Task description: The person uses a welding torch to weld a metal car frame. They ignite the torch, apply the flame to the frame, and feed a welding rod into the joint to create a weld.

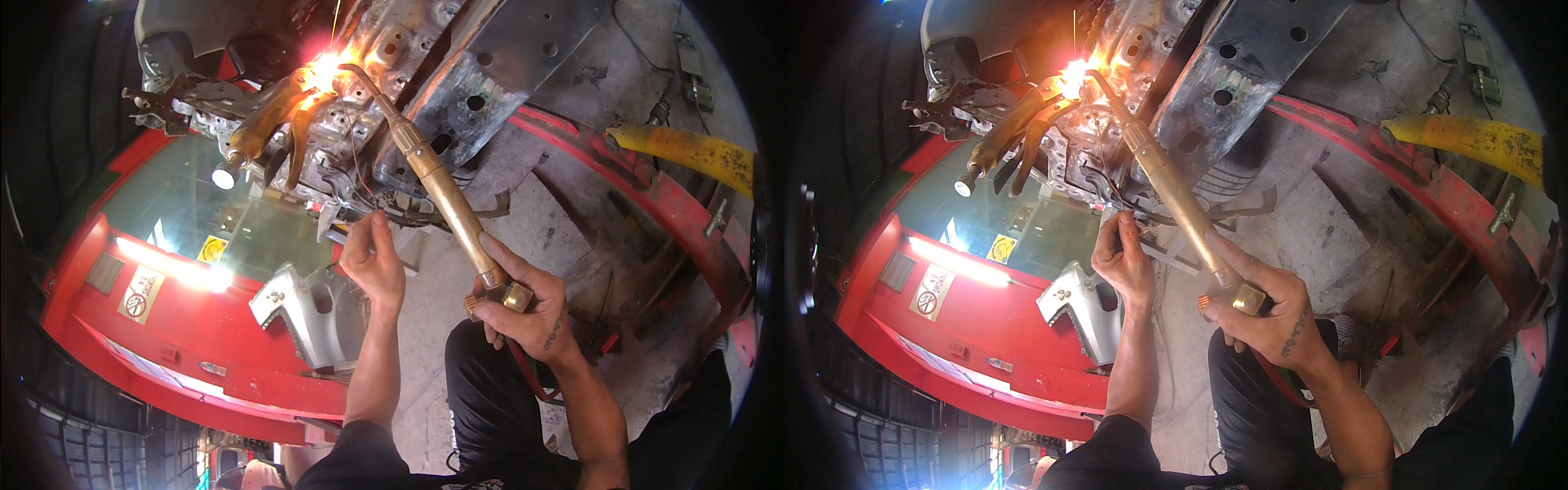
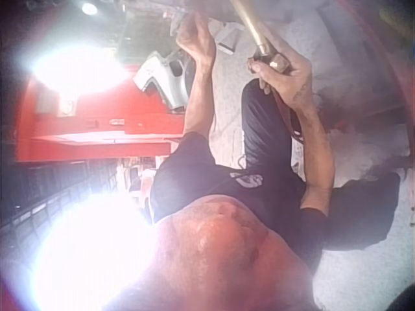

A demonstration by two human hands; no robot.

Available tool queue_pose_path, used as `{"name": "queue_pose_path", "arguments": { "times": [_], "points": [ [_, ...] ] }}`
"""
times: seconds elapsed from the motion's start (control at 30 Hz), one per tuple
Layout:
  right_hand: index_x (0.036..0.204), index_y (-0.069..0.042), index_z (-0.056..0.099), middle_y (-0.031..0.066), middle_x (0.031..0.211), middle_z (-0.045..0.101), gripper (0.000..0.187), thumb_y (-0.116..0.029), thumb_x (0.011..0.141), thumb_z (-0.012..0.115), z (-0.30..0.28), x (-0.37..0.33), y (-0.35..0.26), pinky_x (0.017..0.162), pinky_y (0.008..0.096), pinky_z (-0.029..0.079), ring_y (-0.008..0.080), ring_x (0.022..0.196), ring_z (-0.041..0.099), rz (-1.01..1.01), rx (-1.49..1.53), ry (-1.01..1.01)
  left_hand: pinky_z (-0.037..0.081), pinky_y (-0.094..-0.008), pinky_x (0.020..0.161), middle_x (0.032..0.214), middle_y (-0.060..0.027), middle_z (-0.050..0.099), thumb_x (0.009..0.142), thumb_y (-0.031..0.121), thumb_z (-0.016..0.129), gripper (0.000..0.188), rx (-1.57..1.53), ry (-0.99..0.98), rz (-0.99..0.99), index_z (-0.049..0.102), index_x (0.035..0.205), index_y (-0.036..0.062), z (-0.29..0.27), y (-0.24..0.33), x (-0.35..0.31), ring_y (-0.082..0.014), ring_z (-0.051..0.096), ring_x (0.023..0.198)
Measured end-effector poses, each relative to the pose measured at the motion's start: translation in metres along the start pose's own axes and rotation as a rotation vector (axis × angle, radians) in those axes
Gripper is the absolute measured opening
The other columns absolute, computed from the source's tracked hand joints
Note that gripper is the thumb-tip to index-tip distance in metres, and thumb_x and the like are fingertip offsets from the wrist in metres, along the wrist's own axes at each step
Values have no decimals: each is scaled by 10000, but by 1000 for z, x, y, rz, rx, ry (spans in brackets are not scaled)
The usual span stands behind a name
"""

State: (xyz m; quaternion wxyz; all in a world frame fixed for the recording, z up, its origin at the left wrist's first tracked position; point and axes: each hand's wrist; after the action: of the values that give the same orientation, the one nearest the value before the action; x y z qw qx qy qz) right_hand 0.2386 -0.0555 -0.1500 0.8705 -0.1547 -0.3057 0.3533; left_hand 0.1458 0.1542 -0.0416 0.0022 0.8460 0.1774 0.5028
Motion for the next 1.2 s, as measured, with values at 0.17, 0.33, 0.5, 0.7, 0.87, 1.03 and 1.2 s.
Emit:
{"name": "queue_pose_path", "arguments": {
  "times": [0.17, 0.33, 0.5, 0.7, 0.87, 1.03, 1.2],
  "points": [
    [1564, -59, 476, 38, 863, 702, 723, 54, 883, 690, 0, 0, 0, 533, 226, 507, 55, 614, 596, 11, 2, 5, 400, -220, 623, 756, 18, 613, 1047, 167, 677, 222, -2, -9, 11, 744, 1001, -40, 0, 1, 1, -50, 500, 700],
    [1565, -61, 476, 40, 870, 703, 724, 54, 884, 693, 0, 0, 0, 536, 225, 506, 56, 616, 595, 7, 3, 10, 401, -215, 626, 763, 18, 614, 1047, 176, 680, 227, 3, -16, 5, 744, 1005, -38, 1, 2, 2, -49, 501, 704],
    [1565, -69, 479, 37, 876, 702, 725, 57, 884, 690, -1, 0, 0, 539, 225, 506, 55, 619, 593, 7, -2, -1, 398, -212, 624, 768, 20, 616, 1046, 186, 685, 235, -6, -15, -1, 745, 1003, -37, 2, -1, 1, -47, 500, 705],
    [1565, -72, 480, 36, 879, 703, 726, 62, 883, 690, -1, 0, 0, 540, 224, 507, 55, 619, 593, -2, -7, 0, 396, -212, 622, 762, 19, 614, 1043, 188, 690, 235, -8, -12, -12, 747, 1012, -38, 2, -1, 0, -47, 501, 700],
    [1564, -63, 479, 40, 884, 708, 723, 63, 884, 691, -1, 0, 2, 538, 226, 507, 56, 617, 593, -14, -7, -2, 405, -215, 627, 757, 15, 615, 1042, 189, 691, 238, -9, -7, -7, 747, 1020, -41, 2, -1, 1, -49, 509, 702],
    [1563, -60, 479, 41, 882, 707, 720, 59, 886, 693, -2, 0, 3, 536, 229, 507, 57, 613, 594, -20, -11, -5, 418, -222, 635, 759, 12, 624, 1042, 190, 691, 239, -2, -20, -19, 748, 1023, -42, 1, 2, 2, -56, 521, 706],
    [1564, -60, 478, 38, 876, 703, 714, 52, 891, 689, -1, 1, 2, 536, 230, 507, 60, 611, 596, -10, -6, 3, 430, -227, 643, 766, 8, 633, 1042, 187, 689, 235, 2, -9, -33, 750, 1021, -38, 2, 6, 3, -60, 529, 710]
  ]
}}
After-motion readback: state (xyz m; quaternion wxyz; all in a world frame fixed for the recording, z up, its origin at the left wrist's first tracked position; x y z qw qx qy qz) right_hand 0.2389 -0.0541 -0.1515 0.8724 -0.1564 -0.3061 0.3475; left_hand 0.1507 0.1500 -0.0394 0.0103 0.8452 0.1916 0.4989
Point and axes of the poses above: each hand's wrist, its own x-axis towards the middle knuckle, its own z-axis out of the palm, y = z × x
